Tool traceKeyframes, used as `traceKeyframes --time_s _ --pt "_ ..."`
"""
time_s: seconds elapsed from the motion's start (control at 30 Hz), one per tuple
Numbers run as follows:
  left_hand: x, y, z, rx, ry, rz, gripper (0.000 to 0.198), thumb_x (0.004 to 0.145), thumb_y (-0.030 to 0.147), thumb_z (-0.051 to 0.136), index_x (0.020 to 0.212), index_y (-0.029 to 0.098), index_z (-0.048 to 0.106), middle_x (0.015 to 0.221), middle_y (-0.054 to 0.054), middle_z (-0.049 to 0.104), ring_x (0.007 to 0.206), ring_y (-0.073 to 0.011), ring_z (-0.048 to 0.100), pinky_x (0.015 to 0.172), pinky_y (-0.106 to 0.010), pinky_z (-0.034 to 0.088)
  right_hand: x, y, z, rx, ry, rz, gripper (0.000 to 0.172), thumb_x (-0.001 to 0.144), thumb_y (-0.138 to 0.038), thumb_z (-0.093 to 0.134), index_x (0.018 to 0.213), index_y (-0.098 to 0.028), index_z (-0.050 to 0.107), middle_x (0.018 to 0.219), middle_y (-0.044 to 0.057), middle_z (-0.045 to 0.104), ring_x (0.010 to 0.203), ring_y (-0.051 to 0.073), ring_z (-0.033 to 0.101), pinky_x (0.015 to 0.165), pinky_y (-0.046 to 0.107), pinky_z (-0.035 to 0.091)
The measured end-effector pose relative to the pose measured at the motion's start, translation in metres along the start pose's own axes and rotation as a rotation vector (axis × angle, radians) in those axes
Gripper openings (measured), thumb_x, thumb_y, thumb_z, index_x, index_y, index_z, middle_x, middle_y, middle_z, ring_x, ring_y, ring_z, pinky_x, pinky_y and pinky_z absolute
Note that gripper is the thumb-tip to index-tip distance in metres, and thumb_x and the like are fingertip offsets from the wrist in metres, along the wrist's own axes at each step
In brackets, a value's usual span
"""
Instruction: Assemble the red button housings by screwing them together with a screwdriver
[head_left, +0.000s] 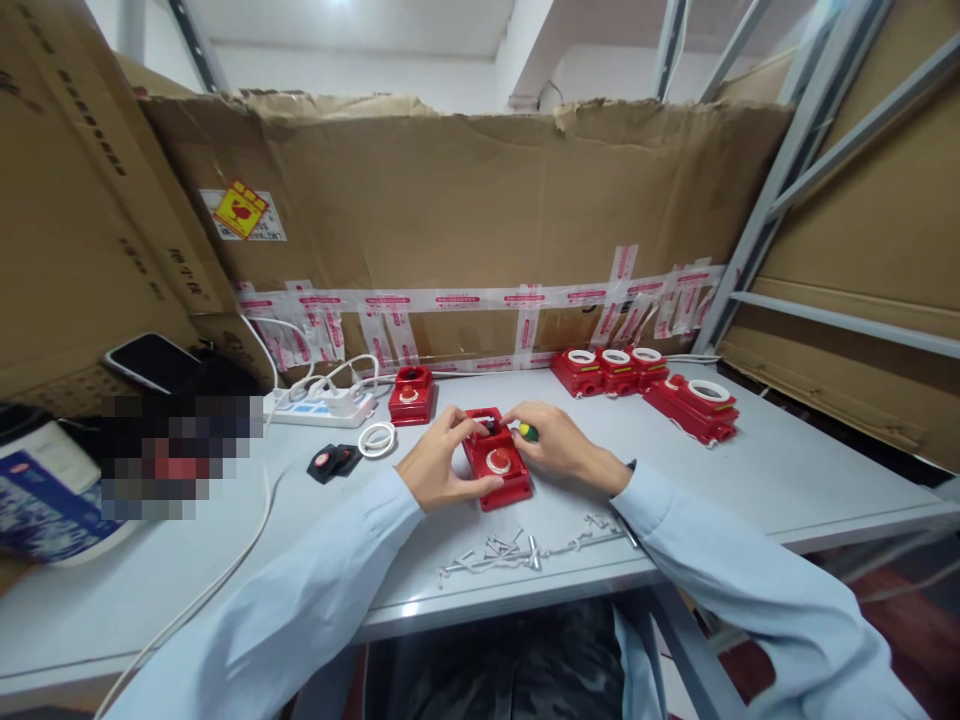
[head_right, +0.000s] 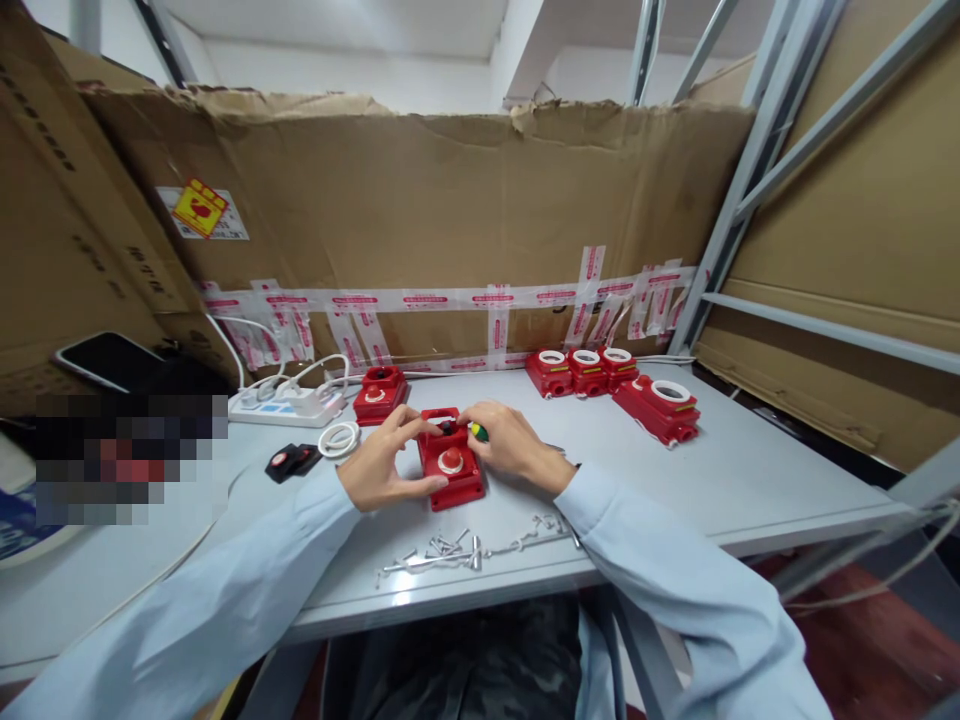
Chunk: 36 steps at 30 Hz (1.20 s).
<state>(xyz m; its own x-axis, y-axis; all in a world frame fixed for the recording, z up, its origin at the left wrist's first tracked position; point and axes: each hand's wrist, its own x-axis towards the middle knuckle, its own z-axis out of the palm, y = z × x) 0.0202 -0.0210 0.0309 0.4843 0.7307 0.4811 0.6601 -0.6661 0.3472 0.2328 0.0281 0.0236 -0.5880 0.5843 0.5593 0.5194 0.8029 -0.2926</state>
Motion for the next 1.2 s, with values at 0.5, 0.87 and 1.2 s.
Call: traceKeyframes --time_s 0.5,0.87,1.2 --pt "0.003 -0.019 0.006 -0.168 -0.083 -0.005 0.048 0.063 0.04 0.073 0.1 0.019 0.052 0.097 -0.006 0.054 0.083 -0.0195 0.054 0.076 -0.036 0.049 -0.004 -0.002 -0.013 -0.011 -0.043 0.137 0.022 0.082 -0.02 0.052 0.101 -0.018 0.062 0.082 0.005 0.069 0.068 0.015 0.061 0.066 0.027 0.044" --pt "0.004 -0.008 0.012 0.127 -0.203 0.067 0.062 0.074 0.04 0.066 0.126 0.019 0.042 0.12 -0.012 0.056 0.103 -0.0299 0.048 0.086 -0.047 0.042 -0.005 -0.003 -0.016 0.121 -0.1 0.225 0.033 0.078 -0.016 0.05 0.111 -0.019 0.049 0.071 0.0 0.066 0.061 0.014 0.058 0.061 0.024 0.042" --pt "0.033 -0.054 0.011 0.586 -0.163 -0.276 0.055 0.083 0.038 0.054 0.131 0.015 0.039 0.129 -0.014 0.05 0.114 -0.0302 0.045 0.094 -0.049 0.037 -0.004 -0.003 -0.018 0.0 -0.105 0.244 0.046 0.076 -0.015 0.051 0.121 -0.018 0.046 0.082 0.003 0.068 0.075 0.016 0.062 0.073 0.026 0.043"
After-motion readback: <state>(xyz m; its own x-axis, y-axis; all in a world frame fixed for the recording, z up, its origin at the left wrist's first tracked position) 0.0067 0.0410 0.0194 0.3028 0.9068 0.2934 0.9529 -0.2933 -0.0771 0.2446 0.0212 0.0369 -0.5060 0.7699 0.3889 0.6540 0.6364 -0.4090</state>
